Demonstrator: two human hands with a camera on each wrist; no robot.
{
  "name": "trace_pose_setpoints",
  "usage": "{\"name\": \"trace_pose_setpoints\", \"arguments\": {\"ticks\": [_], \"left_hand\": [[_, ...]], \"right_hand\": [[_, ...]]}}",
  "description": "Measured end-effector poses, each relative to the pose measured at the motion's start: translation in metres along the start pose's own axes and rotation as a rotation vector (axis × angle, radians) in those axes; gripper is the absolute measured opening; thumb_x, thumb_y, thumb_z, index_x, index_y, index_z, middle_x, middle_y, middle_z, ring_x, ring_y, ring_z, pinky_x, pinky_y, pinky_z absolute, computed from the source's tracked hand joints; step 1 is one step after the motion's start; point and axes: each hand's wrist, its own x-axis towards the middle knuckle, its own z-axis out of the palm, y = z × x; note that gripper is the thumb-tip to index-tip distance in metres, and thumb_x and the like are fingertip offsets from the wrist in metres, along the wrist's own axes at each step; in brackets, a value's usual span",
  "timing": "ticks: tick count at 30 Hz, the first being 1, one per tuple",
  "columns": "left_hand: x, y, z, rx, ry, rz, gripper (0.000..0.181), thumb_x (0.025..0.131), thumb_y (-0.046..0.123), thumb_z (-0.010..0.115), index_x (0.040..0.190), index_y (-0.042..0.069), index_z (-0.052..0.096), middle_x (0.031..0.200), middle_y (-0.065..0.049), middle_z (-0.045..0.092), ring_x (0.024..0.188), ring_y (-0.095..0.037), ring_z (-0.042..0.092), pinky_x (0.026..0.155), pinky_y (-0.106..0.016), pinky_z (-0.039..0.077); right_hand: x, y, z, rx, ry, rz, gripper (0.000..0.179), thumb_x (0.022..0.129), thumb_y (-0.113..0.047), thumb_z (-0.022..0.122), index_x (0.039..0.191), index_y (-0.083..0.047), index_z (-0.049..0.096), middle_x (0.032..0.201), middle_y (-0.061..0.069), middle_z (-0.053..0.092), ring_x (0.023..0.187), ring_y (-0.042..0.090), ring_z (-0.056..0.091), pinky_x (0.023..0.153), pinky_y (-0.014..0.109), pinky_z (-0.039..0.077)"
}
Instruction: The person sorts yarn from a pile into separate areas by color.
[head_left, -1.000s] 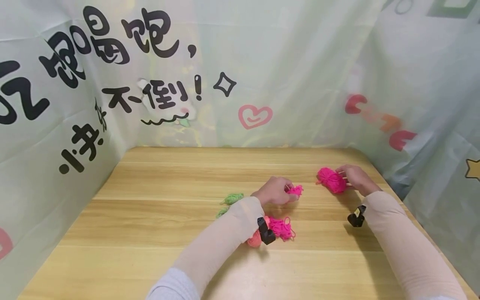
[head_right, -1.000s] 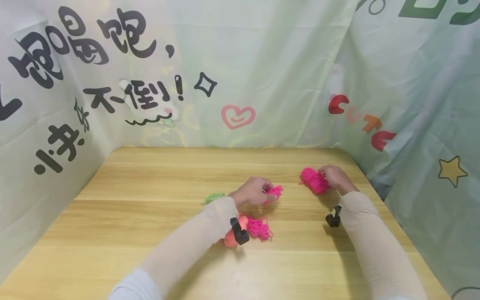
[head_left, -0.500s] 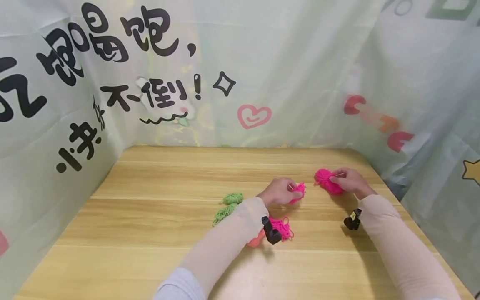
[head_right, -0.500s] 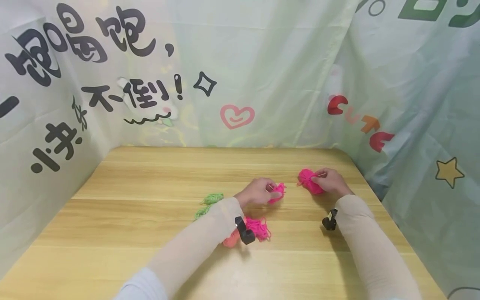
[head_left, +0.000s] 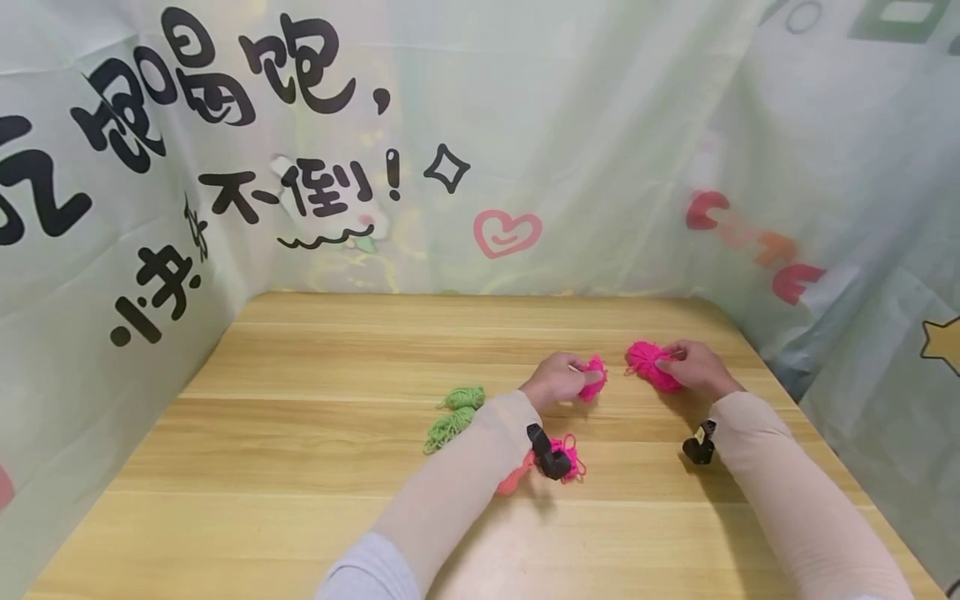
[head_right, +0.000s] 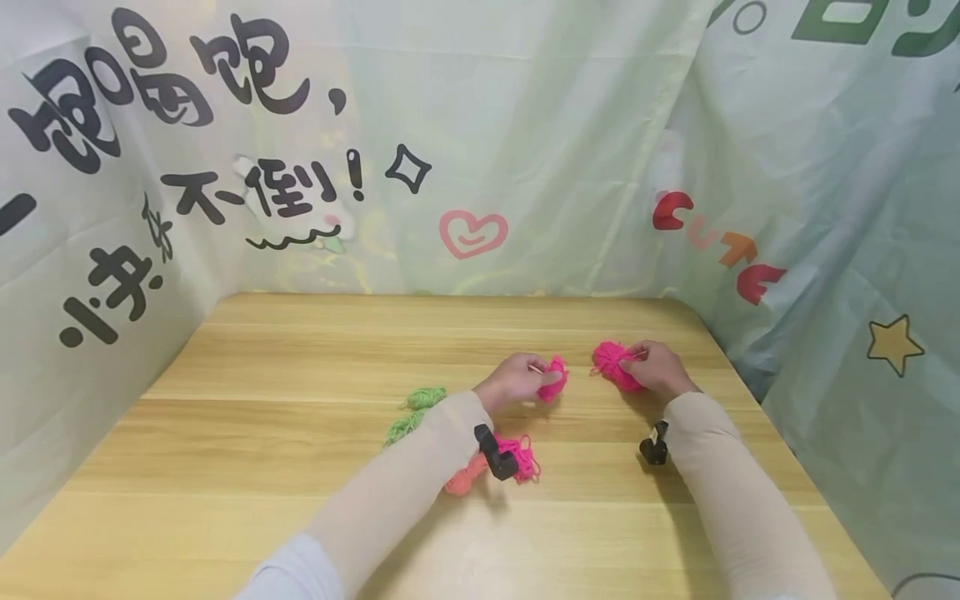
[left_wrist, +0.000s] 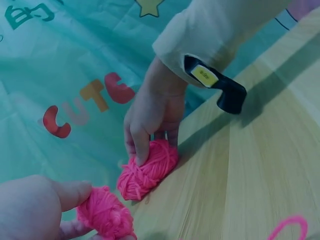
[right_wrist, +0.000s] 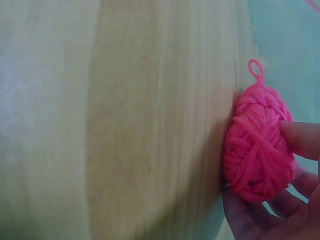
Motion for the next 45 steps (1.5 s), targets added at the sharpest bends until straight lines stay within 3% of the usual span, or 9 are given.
{"name": "trace_pose_setpoints", "arguments": {"ticks": [5,11,18,27,36,41,45], "left_hand": [[0.007,0.004,0.01,-0.192,0.073,-0.071,0.017,0.093,0.021,0.067,0.096,0.005,0.063,0.085,-0.004,0.063,0.079,-0.023,0.069,0.08,-0.036,0.055],[0.018,0.007,0.019,-0.287,0.098,-0.092,0.013,0.093,0.018,0.066,0.095,0.005,0.064,0.086,-0.004,0.063,0.075,-0.018,0.066,0.079,-0.036,0.056],[0.026,0.01,0.026,-0.337,0.095,-0.095,0.012,0.094,0.016,0.065,0.093,0.005,0.062,0.087,-0.005,0.06,0.07,-0.016,0.061,0.077,-0.037,0.057],[0.027,0.014,0.038,-0.411,0.102,-0.125,0.009,0.095,0.009,0.062,0.099,0.002,0.06,0.09,-0.008,0.059,0.083,-0.021,0.062,0.08,-0.036,0.056],[0.032,0.015,0.036,-0.506,0.102,-0.159,0.005,0.097,0.007,0.058,0.099,0.002,0.06,0.088,-0.007,0.059,0.08,-0.019,0.059,0.083,-0.037,0.055],[0.035,0.014,0.039,-0.576,0.11,-0.174,0.009,0.096,0.004,0.057,0.089,0.0,0.062,0.078,-0.007,0.057,0.07,-0.017,0.054,0.082,-0.038,0.055],[0.036,0.016,0.044,-0.555,0.126,-0.188,0.015,0.096,0.004,0.057,0.083,0.001,0.062,0.073,-0.007,0.057,0.067,-0.017,0.055,0.081,-0.037,0.055]], "right_hand": [[0.003,0.003,0.002,0.003,-0.006,0.011,0.046,0.096,-0.021,0.056,0.125,0.013,0.047,0.125,0.038,0.048,0.112,0.049,0.047,0.094,0.055,0.043],[0.004,0.002,0.005,-0.007,-0.006,0.028,0.046,0.095,-0.02,0.055,0.125,0.013,0.047,0.125,0.038,0.047,0.113,0.05,0.047,0.095,0.055,0.043],[0.004,-0.001,0.003,-0.02,-0.006,0.032,0.045,0.095,-0.021,0.054,0.124,0.012,0.047,0.125,0.038,0.047,0.113,0.05,0.046,0.095,0.056,0.042],[0.002,-0.001,0.003,-0.017,-0.017,0.045,0.047,0.095,-0.022,0.053,0.127,0.012,0.046,0.127,0.038,0.045,0.114,0.051,0.045,0.096,0.057,0.041],[0.004,-0.004,0.0,-0.039,-0.021,0.027,0.048,0.095,-0.023,0.055,0.126,0.012,0.047,0.126,0.039,0.046,0.113,0.05,0.048,0.094,0.055,0.044],[0.002,-0.009,-0.002,-0.033,-0.043,0.018,0.047,0.096,-0.023,0.055,0.127,0.012,0.047,0.127,0.038,0.048,0.113,0.049,0.049,0.092,0.052,0.047],[0.0,-0.01,-0.004,-0.017,-0.058,0.019,0.047,0.096,-0.023,0.054,0.127,0.011,0.047,0.127,0.038,0.048,0.113,0.048,0.05,0.09,0.05,0.049]]}}
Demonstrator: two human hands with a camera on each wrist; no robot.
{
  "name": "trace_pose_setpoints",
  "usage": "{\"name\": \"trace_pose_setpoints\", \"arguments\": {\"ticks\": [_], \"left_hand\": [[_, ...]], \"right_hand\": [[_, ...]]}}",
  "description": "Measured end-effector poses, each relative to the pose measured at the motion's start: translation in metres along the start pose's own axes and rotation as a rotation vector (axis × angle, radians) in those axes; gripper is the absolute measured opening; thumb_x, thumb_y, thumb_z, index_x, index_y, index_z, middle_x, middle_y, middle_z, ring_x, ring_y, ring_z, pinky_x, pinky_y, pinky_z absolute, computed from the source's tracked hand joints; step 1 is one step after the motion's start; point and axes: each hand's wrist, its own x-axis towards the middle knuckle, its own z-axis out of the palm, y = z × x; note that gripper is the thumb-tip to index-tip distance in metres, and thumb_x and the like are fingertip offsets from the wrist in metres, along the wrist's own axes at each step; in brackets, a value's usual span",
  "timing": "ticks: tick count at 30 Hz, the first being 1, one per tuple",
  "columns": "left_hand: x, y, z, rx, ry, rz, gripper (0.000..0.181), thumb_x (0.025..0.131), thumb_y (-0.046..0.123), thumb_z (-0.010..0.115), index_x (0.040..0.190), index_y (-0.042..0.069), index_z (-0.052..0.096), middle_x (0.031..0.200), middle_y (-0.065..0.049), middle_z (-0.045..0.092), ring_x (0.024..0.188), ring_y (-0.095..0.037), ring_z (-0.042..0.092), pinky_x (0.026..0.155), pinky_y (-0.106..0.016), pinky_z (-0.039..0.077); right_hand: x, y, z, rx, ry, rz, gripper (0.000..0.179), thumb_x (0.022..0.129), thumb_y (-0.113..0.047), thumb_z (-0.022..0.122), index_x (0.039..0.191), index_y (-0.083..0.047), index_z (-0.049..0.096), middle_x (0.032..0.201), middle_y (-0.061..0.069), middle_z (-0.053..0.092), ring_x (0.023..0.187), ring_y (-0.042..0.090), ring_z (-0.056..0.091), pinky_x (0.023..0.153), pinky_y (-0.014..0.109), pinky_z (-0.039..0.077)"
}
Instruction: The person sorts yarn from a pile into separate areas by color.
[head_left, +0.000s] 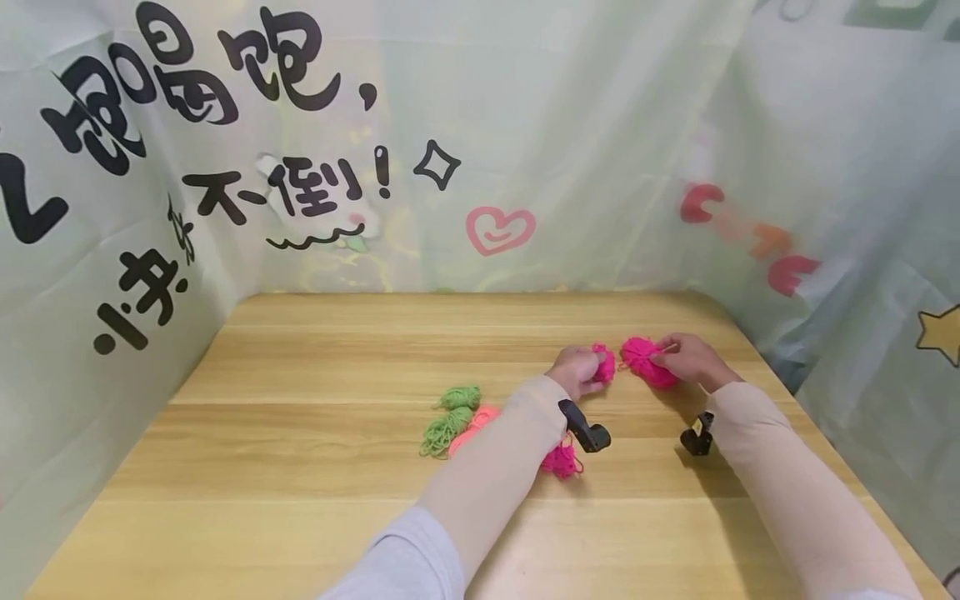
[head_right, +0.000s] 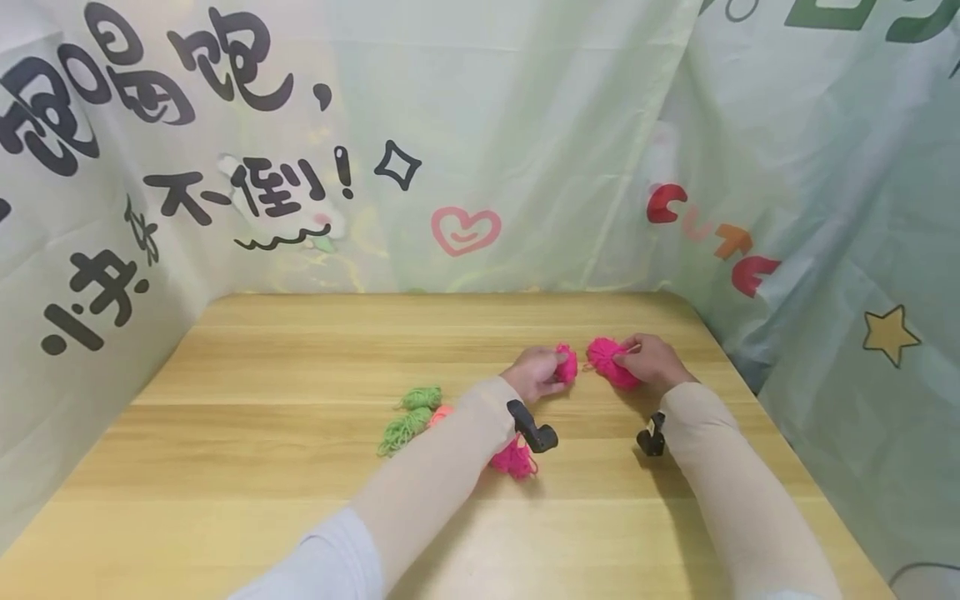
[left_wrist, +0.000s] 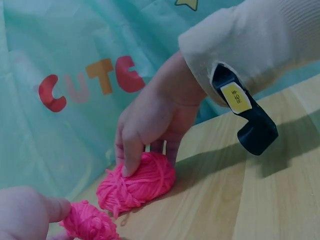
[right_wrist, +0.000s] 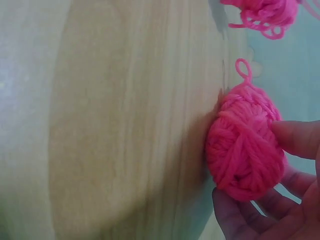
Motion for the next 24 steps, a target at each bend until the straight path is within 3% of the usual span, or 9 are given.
{"name": "trace_pose_setpoints", "arguments": {"ticks": [6,15,20,24], "left_hand": [[0.005,-0.004,0.005,0.023,0.015,-0.036,0.011,0.096,0.009,0.06,0.089,0.002,0.062,0.079,-0.008,0.056,0.074,-0.019,0.059,0.081,-0.035,0.056],[0.016,-0.011,0.002,-0.174,-0.163,-0.059,0.028,0.097,0.018,0.059,0.118,-0.001,0.058,0.112,-0.018,0.054,0.105,-0.033,0.054,0.097,-0.046,0.047],[0.014,-0.009,0.0,-0.228,-0.232,-0.061,0.046,0.098,0.024,0.055,0.135,-0.003,0.05,0.134,-0.027,0.045,0.123,-0.047,0.044,0.103,-0.052,0.04],[0.012,-0.008,-0.001,-0.247,-0.269,-0.09,0.06,0.097,0.031,0.056,0.138,-0.01,0.04,0.14,-0.029,0.039,0.127,-0.05,0.038,0.104,-0.054,0.038]], "right_hand": [[0.001,0.001,0.0,-0.011,0.005,-0.006,0.045,0.097,-0.023,0.054,0.125,0.011,0.048,0.127,0.038,0.048,0.113,0.048,0.05,0.089,0.05,0.049],[0.001,0.001,-0.003,-0.018,0.013,-0.008,0.046,0.097,-0.024,0.055,0.126,0.011,0.048,0.126,0.038,0.048,0.113,0.049,0.051,0.089,0.051,0.049],[0.002,0.001,-0.004,-0.022,0.019,-0.026,0.046,0.096,-0.024,0.055,0.125,0.011,0.049,0.126,0.038,0.049,0.112,0.05,0.05,0.089,0.051,0.049],[0.001,0.002,-0.004,-0.018,0.028,-0.013,0.046,0.097,-0.025,0.055,0.124,0.011,0.049,0.126,0.038,0.049,0.113,0.05,0.05,0.09,0.052,0.049]]}}
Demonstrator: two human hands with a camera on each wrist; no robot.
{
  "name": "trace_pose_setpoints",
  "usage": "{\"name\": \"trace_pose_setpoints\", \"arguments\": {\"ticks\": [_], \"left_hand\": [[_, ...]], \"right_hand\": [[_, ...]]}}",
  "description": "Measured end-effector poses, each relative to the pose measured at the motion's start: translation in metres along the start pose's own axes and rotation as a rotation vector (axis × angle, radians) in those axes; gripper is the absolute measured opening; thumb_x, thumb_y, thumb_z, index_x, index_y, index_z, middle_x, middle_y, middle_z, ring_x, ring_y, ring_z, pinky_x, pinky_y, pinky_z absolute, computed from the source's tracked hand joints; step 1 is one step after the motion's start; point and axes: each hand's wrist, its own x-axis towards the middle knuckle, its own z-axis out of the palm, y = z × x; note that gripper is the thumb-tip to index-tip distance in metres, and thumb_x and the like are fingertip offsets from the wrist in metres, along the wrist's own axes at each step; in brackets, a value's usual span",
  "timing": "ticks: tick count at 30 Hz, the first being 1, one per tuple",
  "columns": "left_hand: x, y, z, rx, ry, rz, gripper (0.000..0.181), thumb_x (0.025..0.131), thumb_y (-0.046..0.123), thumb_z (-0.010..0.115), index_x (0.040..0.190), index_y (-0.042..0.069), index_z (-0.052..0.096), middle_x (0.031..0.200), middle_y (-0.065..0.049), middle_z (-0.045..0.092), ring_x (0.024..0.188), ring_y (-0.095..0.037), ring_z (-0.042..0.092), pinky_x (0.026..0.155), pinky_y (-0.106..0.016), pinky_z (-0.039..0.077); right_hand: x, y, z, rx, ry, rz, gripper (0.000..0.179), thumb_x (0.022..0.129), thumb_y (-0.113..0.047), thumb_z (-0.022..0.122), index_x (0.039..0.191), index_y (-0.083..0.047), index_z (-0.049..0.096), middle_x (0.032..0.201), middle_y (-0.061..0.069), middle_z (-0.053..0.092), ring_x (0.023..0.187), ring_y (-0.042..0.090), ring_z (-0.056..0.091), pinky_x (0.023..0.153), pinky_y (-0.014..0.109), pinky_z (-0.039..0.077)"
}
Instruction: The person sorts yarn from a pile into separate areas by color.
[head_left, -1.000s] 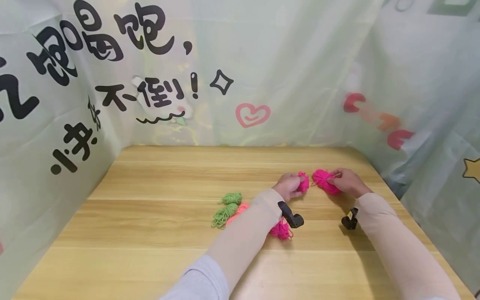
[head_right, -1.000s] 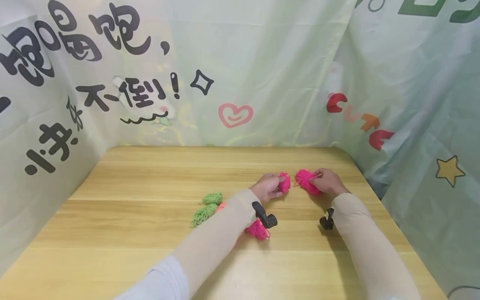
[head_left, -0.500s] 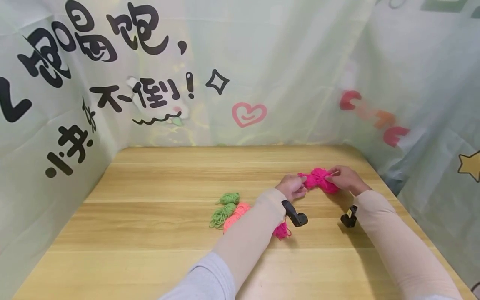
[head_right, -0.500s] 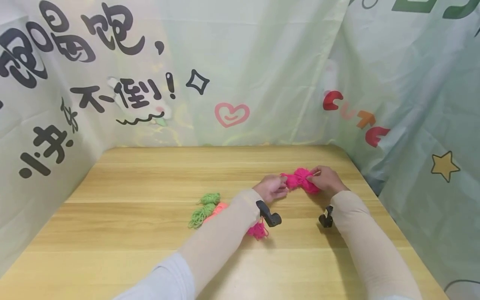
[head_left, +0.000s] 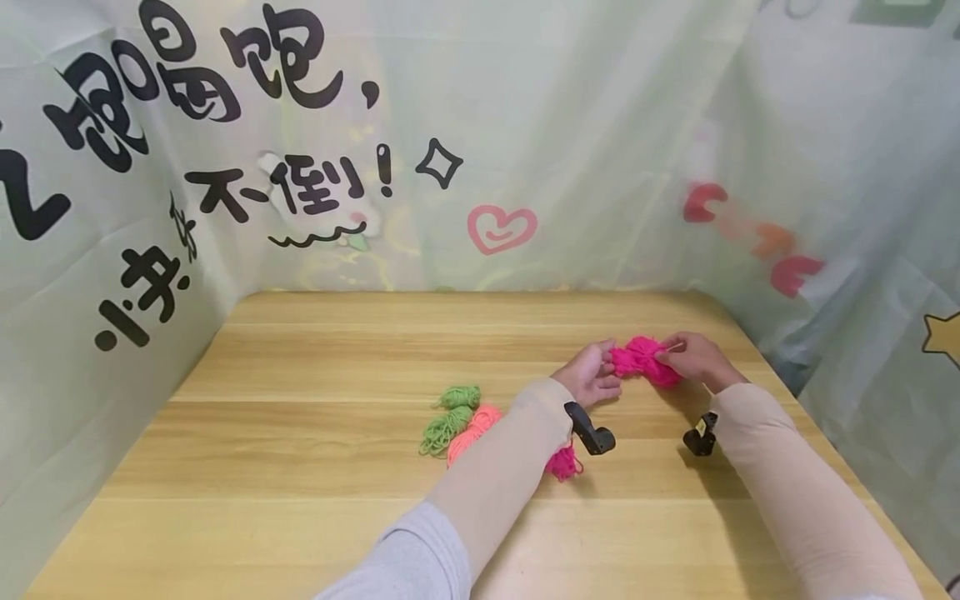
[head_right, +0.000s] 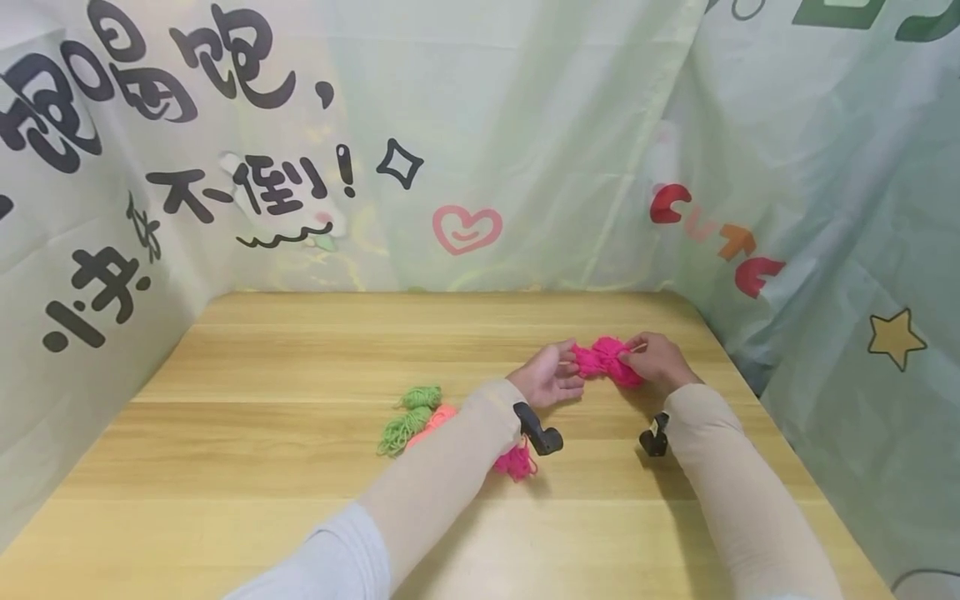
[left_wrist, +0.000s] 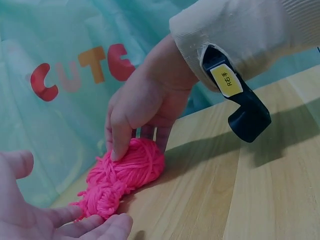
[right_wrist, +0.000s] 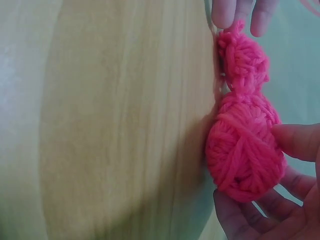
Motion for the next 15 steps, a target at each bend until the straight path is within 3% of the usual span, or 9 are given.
{"name": "trace_pose_setpoints", "arguments": {"ticks": [6,15], "left_hand": [[-0.0025,0.0004,-0.0001,0.011,-0.017,-0.022,0.065,0.097,0.034,0.056,0.142,-0.008,0.036,0.143,-0.029,0.035,0.128,-0.049,0.038,0.104,-0.053,0.038],[-0.008,0.0058,-0.0027,0.053,-0.016,-0.017,0.062,0.096,0.034,0.056,0.139,-0.009,0.039,0.137,-0.028,0.041,0.124,-0.048,0.043,0.103,-0.053,0.04]], "right_hand": [[-0.0016,0.0003,-0.0008,0.003,-0.002,-0.002,0.045,0.096,-0.025,0.055,0.123,0.011,0.05,0.125,0.037,0.05,0.112,0.05,0.05,0.09,0.053,0.047],[-0.0012,-0.0012,-0.0052,0.004,-0.022,-0.011,0.046,0.097,-0.026,0.054,0.125,0.011,0.048,0.127,0.038,0.049,0.113,0.05,0.05,0.089,0.052,0.048]]}}
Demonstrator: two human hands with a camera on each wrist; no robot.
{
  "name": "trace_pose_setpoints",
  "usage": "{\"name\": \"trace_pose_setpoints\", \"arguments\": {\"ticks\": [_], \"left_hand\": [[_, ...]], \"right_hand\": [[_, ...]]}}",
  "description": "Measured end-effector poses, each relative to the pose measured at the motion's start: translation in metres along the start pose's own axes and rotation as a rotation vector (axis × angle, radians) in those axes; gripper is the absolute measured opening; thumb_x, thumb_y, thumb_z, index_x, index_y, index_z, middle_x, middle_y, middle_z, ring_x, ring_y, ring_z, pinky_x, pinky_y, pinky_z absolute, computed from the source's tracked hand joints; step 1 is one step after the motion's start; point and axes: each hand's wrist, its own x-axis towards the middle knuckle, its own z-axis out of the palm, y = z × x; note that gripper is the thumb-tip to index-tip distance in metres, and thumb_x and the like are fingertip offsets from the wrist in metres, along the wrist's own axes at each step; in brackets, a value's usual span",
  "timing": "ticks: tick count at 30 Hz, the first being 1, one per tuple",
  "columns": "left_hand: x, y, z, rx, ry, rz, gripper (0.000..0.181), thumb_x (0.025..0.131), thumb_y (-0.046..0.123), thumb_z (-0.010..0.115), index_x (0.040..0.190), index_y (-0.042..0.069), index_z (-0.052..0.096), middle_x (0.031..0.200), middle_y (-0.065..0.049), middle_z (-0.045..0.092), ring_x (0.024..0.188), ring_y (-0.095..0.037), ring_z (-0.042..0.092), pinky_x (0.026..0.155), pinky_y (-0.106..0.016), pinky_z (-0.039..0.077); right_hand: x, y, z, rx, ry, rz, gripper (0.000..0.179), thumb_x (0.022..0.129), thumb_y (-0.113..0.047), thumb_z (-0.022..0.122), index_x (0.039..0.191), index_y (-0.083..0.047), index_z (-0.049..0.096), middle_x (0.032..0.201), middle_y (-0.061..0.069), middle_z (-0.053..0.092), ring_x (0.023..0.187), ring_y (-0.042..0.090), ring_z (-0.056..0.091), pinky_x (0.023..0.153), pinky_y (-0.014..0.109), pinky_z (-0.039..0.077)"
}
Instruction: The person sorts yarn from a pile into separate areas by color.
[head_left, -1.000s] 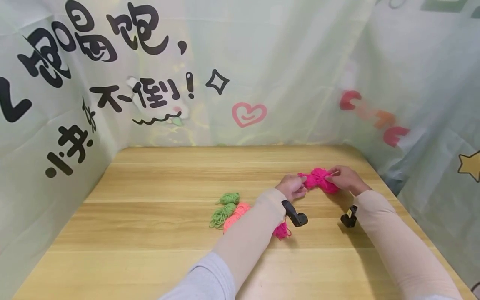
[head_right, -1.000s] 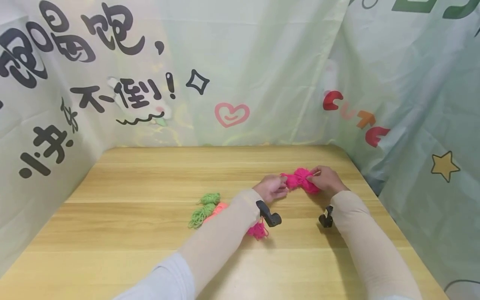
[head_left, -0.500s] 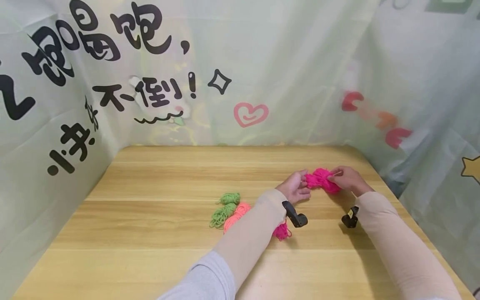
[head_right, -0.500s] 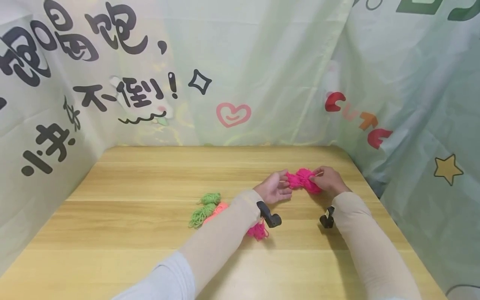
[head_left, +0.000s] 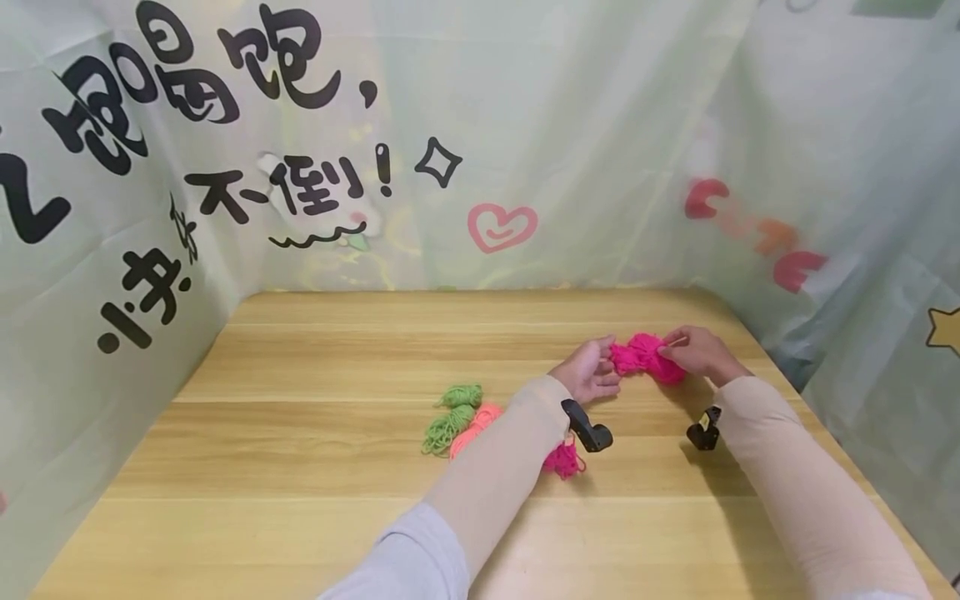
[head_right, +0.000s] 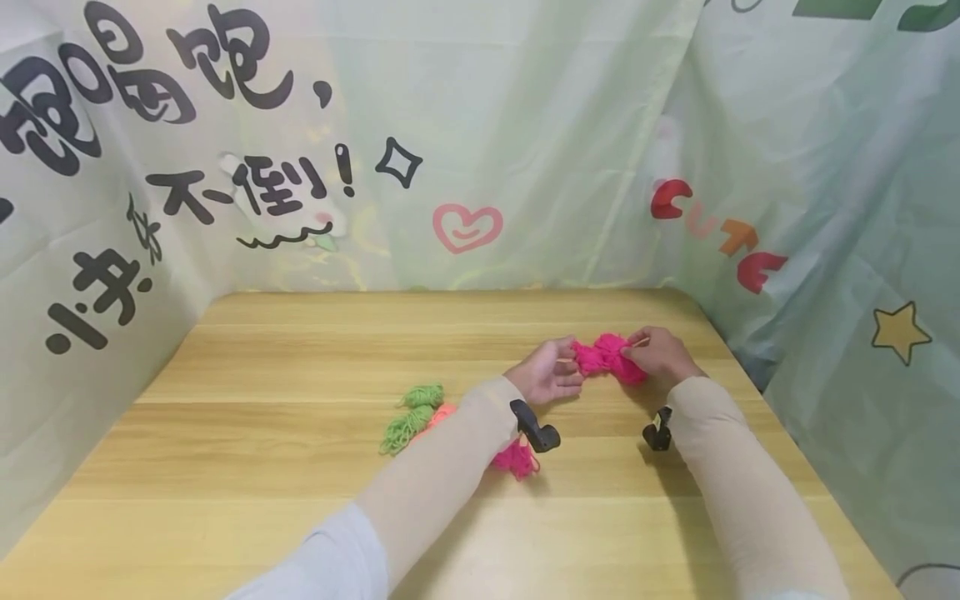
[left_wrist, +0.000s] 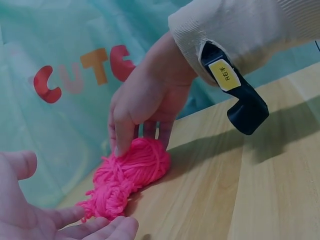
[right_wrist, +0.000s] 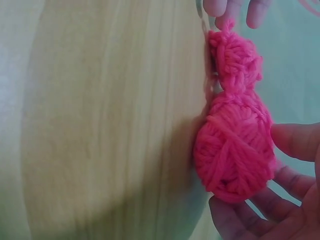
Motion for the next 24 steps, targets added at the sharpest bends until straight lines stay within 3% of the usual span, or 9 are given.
{"name": "trace_pose_setpoints", "arguments": {"ticks": [12,24], "left_hand": [[-0.009,0.013,-0.011,0.023,-0.045,-0.006,0.06,0.099,0.035,0.051,0.143,-0.004,0.038,0.144,-0.026,0.039,0.13,-0.046,0.039,0.107,-0.052,0.036],[-0.026,0.056,-0.048,0.094,-0.078,0.034,0.063,0.101,0.038,0.045,0.146,-0.005,0.032,0.151,-0.024,0.031,0.137,-0.041,0.031,0.112,-0.049,0.029]], "right_hand": [[-0.008,-0.001,-0.013,0.031,0.028,-0.01,0.05,0.096,-0.025,0.054,0.129,0.011,0.045,0.129,0.039,0.047,0.113,0.052,0.049,0.087,0.054,0.048],[-0.006,-0.015,-0.015,0.153,0.028,-0.035,0.057,0.102,-0.035,0.044,0.135,0.011,0.039,0.135,0.036,0.041,0.122,0.051,0.041,0.099,0.059,0.038]]}}
